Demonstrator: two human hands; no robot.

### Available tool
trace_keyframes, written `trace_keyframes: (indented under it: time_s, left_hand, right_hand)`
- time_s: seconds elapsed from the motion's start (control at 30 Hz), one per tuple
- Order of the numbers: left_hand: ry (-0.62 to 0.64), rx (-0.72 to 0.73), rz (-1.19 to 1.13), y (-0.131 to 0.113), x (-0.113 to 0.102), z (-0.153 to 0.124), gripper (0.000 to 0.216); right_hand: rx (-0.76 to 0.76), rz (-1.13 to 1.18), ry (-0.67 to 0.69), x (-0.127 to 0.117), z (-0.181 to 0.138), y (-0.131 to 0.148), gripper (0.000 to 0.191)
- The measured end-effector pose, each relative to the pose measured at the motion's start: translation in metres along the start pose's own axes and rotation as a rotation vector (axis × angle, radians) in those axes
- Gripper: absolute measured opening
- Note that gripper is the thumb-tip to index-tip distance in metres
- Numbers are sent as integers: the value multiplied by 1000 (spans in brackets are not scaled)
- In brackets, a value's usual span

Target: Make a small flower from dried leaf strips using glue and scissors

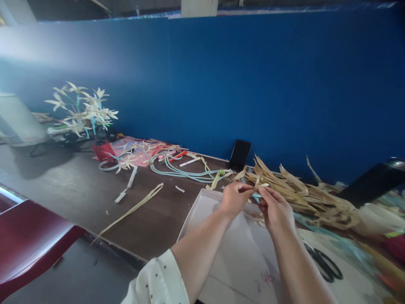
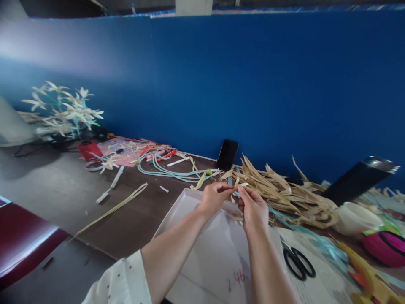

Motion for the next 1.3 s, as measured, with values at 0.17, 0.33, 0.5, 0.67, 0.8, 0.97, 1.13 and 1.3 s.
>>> trace_keyframes:
  time_s: [0.17, 0.33, 0.5, 0.67, 0.8, 0.97, 1.13, 1.3]
  left_hand:
    - [11, -15, -8, 1, 0, 0, 19]
    - [-2, -60, -29, 2, -1, 0, 20]
    - [-3, -128, -94, 5, -1, 1, 22]
    - [-15, -166, -130, 4, -1, 1, 23]
    - [-18, -202, -180, 2, -1, 1, 24]
    - [-25, -228, -195, 4, -2, 1, 26]
    - [-19, -229, -181, 5, -2, 0, 29]
    - [-11, -237, -175, 3, -3, 0, 31]
  right_hand:
    - [4, 3, 7, -1, 1, -1, 33]
    - [-4, -10, 8, 0, 0, -1, 32]
    - [-9, -17, 14, 0, 1, -2, 31]
    - [3, -20, 25, 1, 0, -1, 29]
    - [12, -19, 28, 2, -2, 0, 30]
    - [30, -9, 18, 1, 0, -2, 32]
    - [64, -10, 21, 2, 0, -4, 33]
    - [20, 33, -32, -1, -2, 0, 33]
Point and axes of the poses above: each hand's wrist, its own z-axis towards the middle knuckle, its own x-axis out of the palm, y = z × x, the point moved 4 cm from there along z, towards the middle knuckle, and after that the axes turned 6 degrees about x, right-handed, at the moved point
